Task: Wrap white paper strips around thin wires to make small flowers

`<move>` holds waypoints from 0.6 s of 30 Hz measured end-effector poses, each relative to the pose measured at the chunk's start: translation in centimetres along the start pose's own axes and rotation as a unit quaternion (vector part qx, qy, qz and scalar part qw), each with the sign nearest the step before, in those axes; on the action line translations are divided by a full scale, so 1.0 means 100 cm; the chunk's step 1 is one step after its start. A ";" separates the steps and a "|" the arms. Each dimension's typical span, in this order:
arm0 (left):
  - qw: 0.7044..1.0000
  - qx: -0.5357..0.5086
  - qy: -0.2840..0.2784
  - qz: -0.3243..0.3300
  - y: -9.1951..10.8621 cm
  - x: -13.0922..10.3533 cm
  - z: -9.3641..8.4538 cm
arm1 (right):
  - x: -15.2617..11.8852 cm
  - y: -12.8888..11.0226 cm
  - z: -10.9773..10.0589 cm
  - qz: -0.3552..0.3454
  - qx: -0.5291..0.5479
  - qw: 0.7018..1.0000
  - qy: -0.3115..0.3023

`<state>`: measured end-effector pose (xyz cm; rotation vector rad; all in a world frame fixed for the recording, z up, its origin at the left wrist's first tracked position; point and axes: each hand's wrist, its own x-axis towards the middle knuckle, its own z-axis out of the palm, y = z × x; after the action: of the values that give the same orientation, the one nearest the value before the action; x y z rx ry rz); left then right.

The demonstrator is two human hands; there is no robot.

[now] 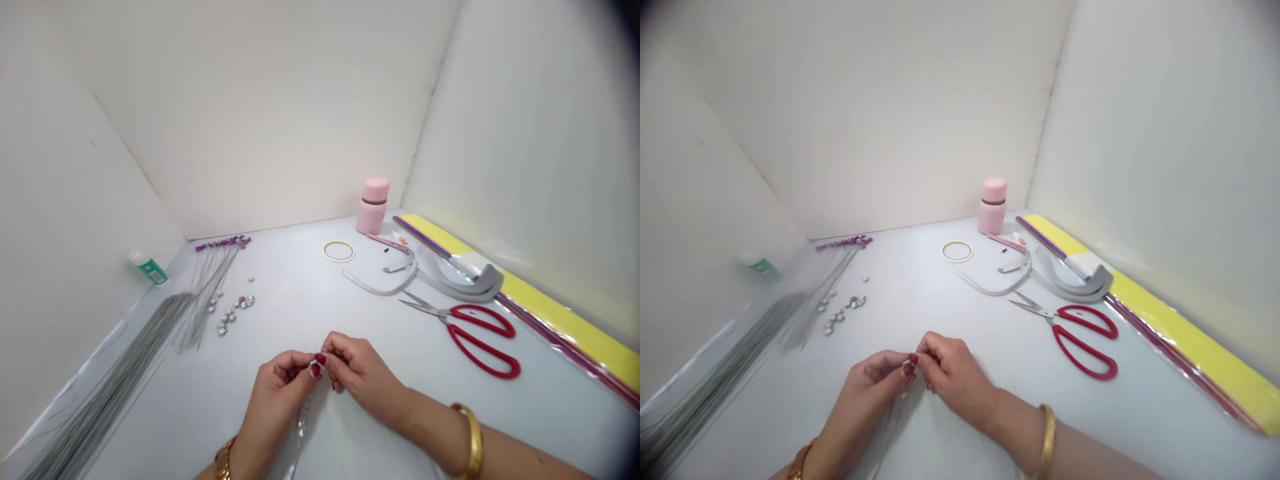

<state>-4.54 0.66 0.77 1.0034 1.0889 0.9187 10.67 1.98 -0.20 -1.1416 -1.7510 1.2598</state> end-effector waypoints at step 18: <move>0.994 -0.093 -0.054 -0.001 0.002 0.000 0.002 | 0.001 -0.005 0.000 0.022 0.153 0.986 -0.068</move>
<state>-4.41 0.72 1.01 0.8883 0.8962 0.9357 10.48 1.99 0.26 -0.9391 -1.5640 1.6037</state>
